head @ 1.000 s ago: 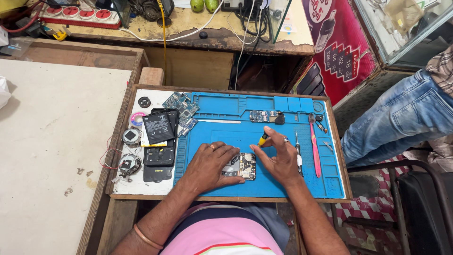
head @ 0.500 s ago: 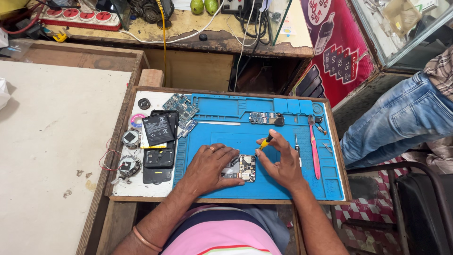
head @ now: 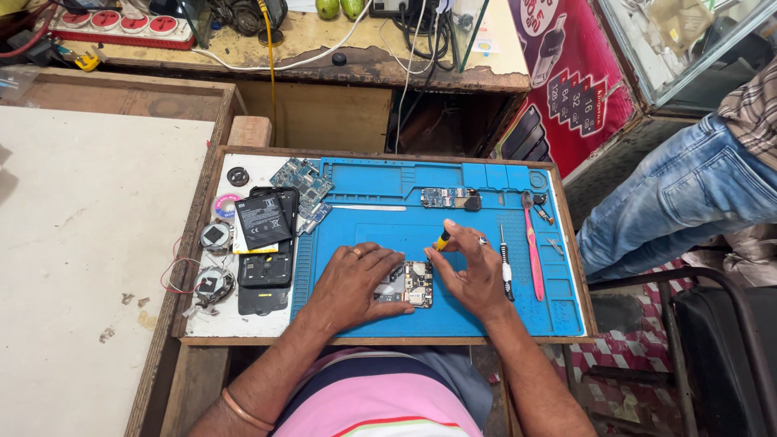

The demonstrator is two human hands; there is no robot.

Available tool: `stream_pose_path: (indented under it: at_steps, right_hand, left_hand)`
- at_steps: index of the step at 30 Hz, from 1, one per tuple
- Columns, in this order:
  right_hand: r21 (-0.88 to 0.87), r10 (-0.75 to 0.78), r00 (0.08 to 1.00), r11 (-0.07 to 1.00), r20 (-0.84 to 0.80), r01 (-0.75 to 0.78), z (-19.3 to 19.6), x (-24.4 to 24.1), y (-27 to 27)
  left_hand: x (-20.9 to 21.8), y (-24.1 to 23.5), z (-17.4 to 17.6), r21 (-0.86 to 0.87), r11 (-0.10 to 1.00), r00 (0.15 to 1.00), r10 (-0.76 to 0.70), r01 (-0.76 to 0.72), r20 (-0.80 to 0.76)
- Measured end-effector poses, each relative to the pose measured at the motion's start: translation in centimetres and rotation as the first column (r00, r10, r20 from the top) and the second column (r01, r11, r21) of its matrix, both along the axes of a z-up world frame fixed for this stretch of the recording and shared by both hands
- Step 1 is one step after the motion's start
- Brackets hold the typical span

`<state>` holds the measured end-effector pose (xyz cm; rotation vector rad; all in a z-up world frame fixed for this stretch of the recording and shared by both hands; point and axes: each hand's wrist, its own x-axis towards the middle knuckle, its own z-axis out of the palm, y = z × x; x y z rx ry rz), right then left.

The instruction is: The person uses a yellow-handled screwdriver to unscrew and remove components from a disassembled mobile phone motherboard on a blue work mat. The person repeatedly probes and adjusts small parts on the board while holding it steady with the other hand.

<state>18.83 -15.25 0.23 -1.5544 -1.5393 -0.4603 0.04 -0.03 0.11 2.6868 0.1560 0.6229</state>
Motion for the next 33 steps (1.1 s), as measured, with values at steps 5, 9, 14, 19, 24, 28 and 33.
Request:
stream_pose_path:
  at_steps: [5,9,14,19,24,28,33]
  right_hand:
    - [0.016,-0.019,0.999,1.000,0.032,0.018,-0.3,0.0,0.3]
    - [-0.019,-0.030,0.999,0.999,-0.012,0.030,-1.0,0.3,0.0]
    - [-0.016,0.005,0.999,1.000,-0.042,-0.006,-1.6,0.6,-0.2]
    - [-0.025,0.029,0.995,0.999,-0.094,-0.031,-1.6,0.6,-0.5]
    - [-0.026,0.049,0.992,0.998,-0.119,-0.052,-1.7,0.4,-0.5]
    - [-0.035,0.028,0.980,0.999,-0.197,-0.035,-1.7,0.4,-0.6]
    - [-0.028,-0.049,0.931,0.999,-0.361,0.042,-2.3,0.3,-1.0]
  left_hand:
    - [0.0,0.2,-0.1,-0.001,1.000,1.000,-0.007,0.007,0.005]
    - [0.1,0.2,-0.1,-0.012,1.000,1.000,-0.012,0.013,0.008]
    - [0.1,0.1,0.0,-0.011,1.000,1.000,-0.002,0.002,0.003]
    - [0.1,0.0,0.0,-0.026,1.000,1.000,0.003,-0.003,-0.003]
    - [0.1,0.1,-0.1,-0.004,1.000,1.000,-0.003,0.004,0.016]
    - [0.0,0.1,0.1,-0.001,1.000,0.999,-0.017,0.017,0.030]
    - [-0.2,0.3,-0.8,0.028,0.999,0.998,-0.017,0.015,0.061]
